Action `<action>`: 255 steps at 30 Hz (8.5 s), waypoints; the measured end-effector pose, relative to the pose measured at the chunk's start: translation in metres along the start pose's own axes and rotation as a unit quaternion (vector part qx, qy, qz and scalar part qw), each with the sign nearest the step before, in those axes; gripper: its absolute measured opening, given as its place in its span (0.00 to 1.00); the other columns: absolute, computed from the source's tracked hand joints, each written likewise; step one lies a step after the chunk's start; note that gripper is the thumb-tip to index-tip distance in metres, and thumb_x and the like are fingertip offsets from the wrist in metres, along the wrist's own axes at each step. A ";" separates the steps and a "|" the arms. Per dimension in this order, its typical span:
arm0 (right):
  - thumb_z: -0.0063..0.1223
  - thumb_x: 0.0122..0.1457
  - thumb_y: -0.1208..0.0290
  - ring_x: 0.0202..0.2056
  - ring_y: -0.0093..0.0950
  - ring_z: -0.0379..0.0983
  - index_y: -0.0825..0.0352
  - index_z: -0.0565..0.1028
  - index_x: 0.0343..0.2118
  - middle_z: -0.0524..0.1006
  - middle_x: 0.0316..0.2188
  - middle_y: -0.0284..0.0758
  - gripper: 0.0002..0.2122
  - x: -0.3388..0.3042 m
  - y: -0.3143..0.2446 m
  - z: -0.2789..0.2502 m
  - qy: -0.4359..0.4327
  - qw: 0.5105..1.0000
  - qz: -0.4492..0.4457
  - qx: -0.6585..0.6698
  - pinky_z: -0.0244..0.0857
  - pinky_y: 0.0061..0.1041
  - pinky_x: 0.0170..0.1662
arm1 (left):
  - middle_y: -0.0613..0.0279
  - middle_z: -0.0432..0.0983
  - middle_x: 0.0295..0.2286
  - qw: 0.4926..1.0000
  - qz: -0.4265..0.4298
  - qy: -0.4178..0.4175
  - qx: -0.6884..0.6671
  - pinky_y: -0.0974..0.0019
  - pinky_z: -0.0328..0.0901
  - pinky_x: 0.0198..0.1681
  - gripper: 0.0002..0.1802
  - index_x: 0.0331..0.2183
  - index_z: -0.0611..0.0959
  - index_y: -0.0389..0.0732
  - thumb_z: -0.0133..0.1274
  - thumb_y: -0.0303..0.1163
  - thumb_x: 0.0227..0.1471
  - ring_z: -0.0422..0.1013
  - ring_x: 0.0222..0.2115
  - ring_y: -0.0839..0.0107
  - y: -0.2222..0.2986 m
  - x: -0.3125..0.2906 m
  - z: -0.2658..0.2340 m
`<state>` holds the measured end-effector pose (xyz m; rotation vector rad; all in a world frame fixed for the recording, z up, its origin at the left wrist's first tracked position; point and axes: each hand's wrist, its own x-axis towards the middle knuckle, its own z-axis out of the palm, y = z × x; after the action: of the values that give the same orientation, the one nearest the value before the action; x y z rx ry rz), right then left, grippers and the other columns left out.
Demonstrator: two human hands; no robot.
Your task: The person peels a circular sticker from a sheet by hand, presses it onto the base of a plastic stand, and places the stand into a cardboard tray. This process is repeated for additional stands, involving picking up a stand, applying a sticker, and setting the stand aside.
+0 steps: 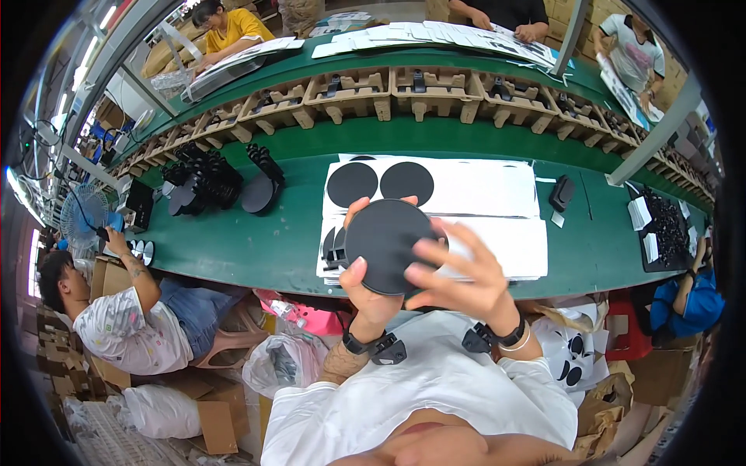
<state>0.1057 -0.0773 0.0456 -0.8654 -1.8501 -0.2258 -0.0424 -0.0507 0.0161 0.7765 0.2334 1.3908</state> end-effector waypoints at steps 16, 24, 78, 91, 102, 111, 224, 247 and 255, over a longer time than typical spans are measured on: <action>0.62 0.45 0.80 0.23 0.16 0.72 0.74 0.78 0.38 0.79 0.23 0.39 0.14 0.026 0.062 -0.045 0.048 0.968 0.240 0.050 0.63 0.15 0.25 | 0.47 0.62 0.53 0.960 -0.167 -0.224 -0.023 0.54 0.54 0.59 0.45 0.55 0.60 0.36 0.64 0.24 0.36 0.62 0.54 0.55 -0.059 0.021 -0.002; 0.62 0.43 0.71 0.31 0.40 0.77 0.68 0.79 0.37 0.78 0.27 0.46 0.15 0.117 0.299 -0.032 -0.046 0.919 0.303 -0.249 0.69 0.30 0.38 | 0.43 0.68 0.48 0.930 -0.129 -0.309 0.151 0.52 0.56 0.57 0.30 0.47 0.72 0.33 0.61 0.21 0.38 0.65 0.52 0.53 -0.041 0.030 -0.035; 0.50 0.54 0.61 0.57 0.52 0.57 0.69 0.65 0.54 0.64 0.54 0.53 0.26 0.026 0.125 0.133 -0.445 0.881 0.126 -0.098 0.58 0.56 0.52 | 0.59 0.59 0.58 0.684 -0.108 -0.191 0.696 0.48 0.41 0.63 0.21 0.48 0.79 0.50 0.56 0.35 0.50 0.45 0.62 0.54 0.053 0.101 -0.137; 0.57 0.41 0.83 0.49 0.43 0.70 0.68 0.78 0.34 0.75 0.44 0.44 0.14 0.035 0.171 0.021 -0.256 0.963 -0.079 0.037 0.69 0.35 0.49 | 0.53 0.66 0.53 0.804 -0.116 -0.193 0.550 0.53 0.49 0.61 0.19 0.43 0.81 0.40 0.58 0.28 0.45 0.55 0.59 0.55 0.068 0.108 -0.160; 0.56 0.42 0.89 0.37 0.35 0.78 0.73 0.77 0.29 0.80 0.32 0.44 0.09 -0.065 0.140 -0.071 0.054 0.974 0.197 -0.093 0.70 0.26 0.42 | 0.49 0.62 0.50 0.474 -0.112 0.127 0.864 0.49 0.58 0.51 0.41 0.47 0.67 0.42 0.69 0.38 0.30 0.56 0.52 0.47 0.115 0.152 -0.305; 0.59 0.45 0.87 0.23 0.24 0.75 0.74 0.77 0.28 0.78 0.22 0.39 0.06 -0.059 0.111 -0.050 0.030 0.970 0.241 -0.001 0.69 0.17 0.29 | 0.47 0.65 0.47 0.567 -0.059 0.157 0.806 0.53 0.60 0.49 0.44 0.49 0.64 0.41 0.69 0.38 0.31 0.63 0.48 0.51 0.143 0.138 -0.315; 0.62 0.47 0.67 0.51 0.42 0.63 0.65 0.71 0.48 0.68 0.49 0.41 0.24 -0.050 0.063 0.081 -0.311 0.918 0.238 0.065 0.62 0.37 0.52 | 0.40 0.59 0.49 0.572 -0.109 -0.028 0.813 0.56 0.60 0.51 0.45 0.51 0.65 0.33 0.67 0.41 0.34 0.58 0.50 0.40 0.107 0.132 -0.239; 0.54 0.48 0.62 0.51 0.49 0.62 0.55 0.67 0.55 0.66 0.51 0.45 0.28 -0.053 0.061 0.082 -0.364 0.918 0.152 -0.038 0.73 0.37 0.37 | 0.41 0.55 0.54 0.673 0.024 0.199 0.712 0.58 0.50 0.58 0.44 0.60 0.55 0.38 0.57 0.44 0.50 0.54 0.55 0.51 0.089 0.062 -0.195; 0.55 0.47 0.61 0.52 0.48 0.61 0.57 0.69 0.54 0.67 0.50 0.45 0.27 -0.051 0.048 0.099 -0.347 0.919 0.160 -0.101 0.70 0.38 0.41 | 0.49 0.53 0.58 0.953 0.019 0.070 0.293 0.57 0.43 0.63 0.56 0.61 0.49 0.36 0.55 0.60 0.45 0.53 0.59 0.58 0.003 -0.007 -0.124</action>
<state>0.0753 -0.0151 -0.0541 -1.5181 -2.3091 0.1231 -0.1178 -0.0138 -0.0759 1.1714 0.7705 1.4288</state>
